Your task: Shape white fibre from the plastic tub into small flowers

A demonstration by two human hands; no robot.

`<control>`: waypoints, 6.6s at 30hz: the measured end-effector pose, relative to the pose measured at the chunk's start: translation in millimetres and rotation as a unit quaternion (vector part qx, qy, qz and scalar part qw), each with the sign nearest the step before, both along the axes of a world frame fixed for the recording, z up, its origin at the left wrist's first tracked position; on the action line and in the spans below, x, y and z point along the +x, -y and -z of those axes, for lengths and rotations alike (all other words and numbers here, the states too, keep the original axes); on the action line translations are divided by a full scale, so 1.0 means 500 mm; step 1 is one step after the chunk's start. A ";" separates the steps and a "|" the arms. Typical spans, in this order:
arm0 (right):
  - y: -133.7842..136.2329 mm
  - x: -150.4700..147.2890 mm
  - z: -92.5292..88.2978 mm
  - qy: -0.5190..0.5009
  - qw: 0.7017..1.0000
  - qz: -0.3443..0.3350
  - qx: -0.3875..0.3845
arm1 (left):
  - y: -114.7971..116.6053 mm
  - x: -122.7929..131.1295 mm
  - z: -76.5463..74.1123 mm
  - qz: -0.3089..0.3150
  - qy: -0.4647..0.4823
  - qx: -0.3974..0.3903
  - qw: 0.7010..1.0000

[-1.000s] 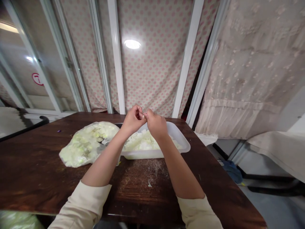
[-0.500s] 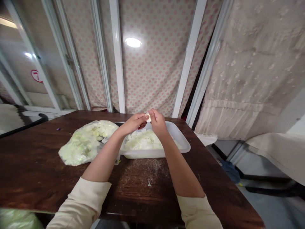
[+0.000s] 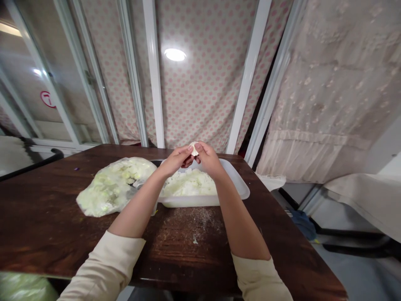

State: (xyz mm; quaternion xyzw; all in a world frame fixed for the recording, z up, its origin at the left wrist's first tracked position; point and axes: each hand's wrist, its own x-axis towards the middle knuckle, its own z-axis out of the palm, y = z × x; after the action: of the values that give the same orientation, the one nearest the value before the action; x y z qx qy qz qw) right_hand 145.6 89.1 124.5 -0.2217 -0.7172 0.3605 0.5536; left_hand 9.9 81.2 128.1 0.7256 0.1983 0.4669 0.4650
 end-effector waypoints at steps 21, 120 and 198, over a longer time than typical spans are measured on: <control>0.022 -0.022 -0.008 -0.046 0.996 -0.045 -0.066 | 0.015 0.010 -0.014 -0.018 0.084 -0.016 0.996; -0.087 -0.032 0.108 -0.099 0.983 -0.019 -0.154 | -0.070 0.028 0.077 -0.115 0.108 -0.086 0.984; -0.077 -0.022 0.098 -0.119 0.957 0.023 -0.264 | -0.066 0.026 0.082 -0.022 0.018 -0.168 0.985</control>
State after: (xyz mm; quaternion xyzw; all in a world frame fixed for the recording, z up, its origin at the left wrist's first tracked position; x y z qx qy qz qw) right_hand 134.4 127.4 75.3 -0.3323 -0.5201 0.5481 0.5644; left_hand 23.0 114.1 86.9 0.6239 0.2813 0.4506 0.5731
